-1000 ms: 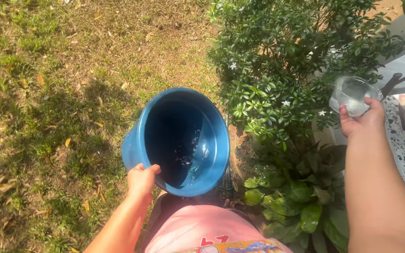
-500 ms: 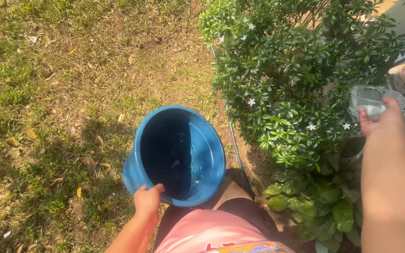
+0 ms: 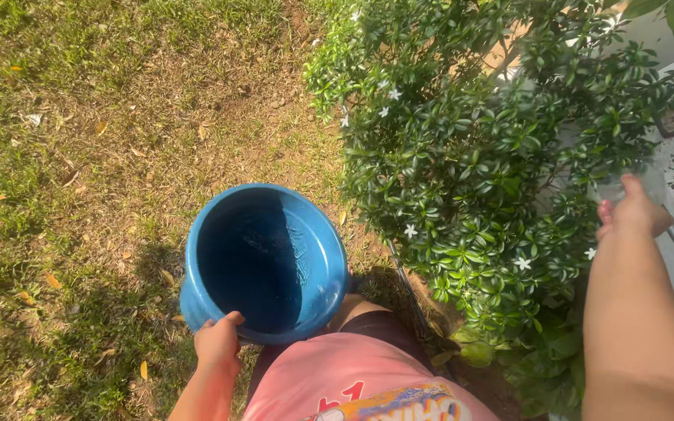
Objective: The person uses a plastic container to scoop water from a blue bucket and pours it onto several different plants in a garden.
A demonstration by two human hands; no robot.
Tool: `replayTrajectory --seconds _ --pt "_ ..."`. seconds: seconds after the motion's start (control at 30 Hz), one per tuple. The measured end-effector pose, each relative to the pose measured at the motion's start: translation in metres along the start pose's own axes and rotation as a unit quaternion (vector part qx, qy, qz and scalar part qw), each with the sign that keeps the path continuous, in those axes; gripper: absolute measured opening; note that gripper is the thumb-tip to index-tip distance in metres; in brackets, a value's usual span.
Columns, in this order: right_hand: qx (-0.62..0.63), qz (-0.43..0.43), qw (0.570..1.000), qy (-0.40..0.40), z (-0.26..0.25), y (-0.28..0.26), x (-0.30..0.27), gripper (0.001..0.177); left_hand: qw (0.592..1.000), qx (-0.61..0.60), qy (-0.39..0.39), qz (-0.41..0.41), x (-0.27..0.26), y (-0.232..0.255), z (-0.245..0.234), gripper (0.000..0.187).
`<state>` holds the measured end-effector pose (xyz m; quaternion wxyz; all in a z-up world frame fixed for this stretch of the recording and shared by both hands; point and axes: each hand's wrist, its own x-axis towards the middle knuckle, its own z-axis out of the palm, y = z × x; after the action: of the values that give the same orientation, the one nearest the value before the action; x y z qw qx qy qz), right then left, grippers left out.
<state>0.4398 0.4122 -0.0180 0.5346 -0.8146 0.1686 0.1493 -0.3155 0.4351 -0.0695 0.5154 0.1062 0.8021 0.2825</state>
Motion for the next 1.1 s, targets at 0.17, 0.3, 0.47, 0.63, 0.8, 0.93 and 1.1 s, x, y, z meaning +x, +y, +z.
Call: replayTrajectory --seconds 0.17,0.3,0.47,0.63,0.8,0.93,1.1 --pt "-0.082 -0.116 0.989 0.032 0.002 0.02 0.003 0.082 1.0 -0.018 -0.003 -0.016 -0.004 0.058 0.025 0.018" --pt "-0.222 -0.311 0.92 0.093 0.002 0.046 0.037 0.085 1.0 -0.013 0.02 -0.02 -0.013 0.098 0.041 0.02" --pt "-0.282 -0.35 0.891 0.069 -0.001 0.042 0.01 0.088 0.999 -0.044 0.02 -0.008 -0.002 0.129 0.047 0.019" --pt "-0.289 -0.474 0.823 0.114 -0.003 0.045 0.011 0.072 0.997 -0.064 0.005 0.029 0.02 0.144 0.055 0.016" --pt "-0.161 -0.574 0.795 0.11 0.03 0.031 -0.006 0.044 0.998 -0.03 -0.004 0.058 0.043 0.165 0.074 0.012" --pt "-0.016 -0.556 0.826 -0.096 0.089 -0.007 -0.153 0.064 0.997 -0.02 -0.021 0.073 0.075 0.178 0.095 0.014" --pt "0.009 -0.558 0.757 -0.338 0.202 -0.032 -0.33 0.084 0.996 -0.031 -0.028 0.075 0.122 0.222 0.109 0.015"
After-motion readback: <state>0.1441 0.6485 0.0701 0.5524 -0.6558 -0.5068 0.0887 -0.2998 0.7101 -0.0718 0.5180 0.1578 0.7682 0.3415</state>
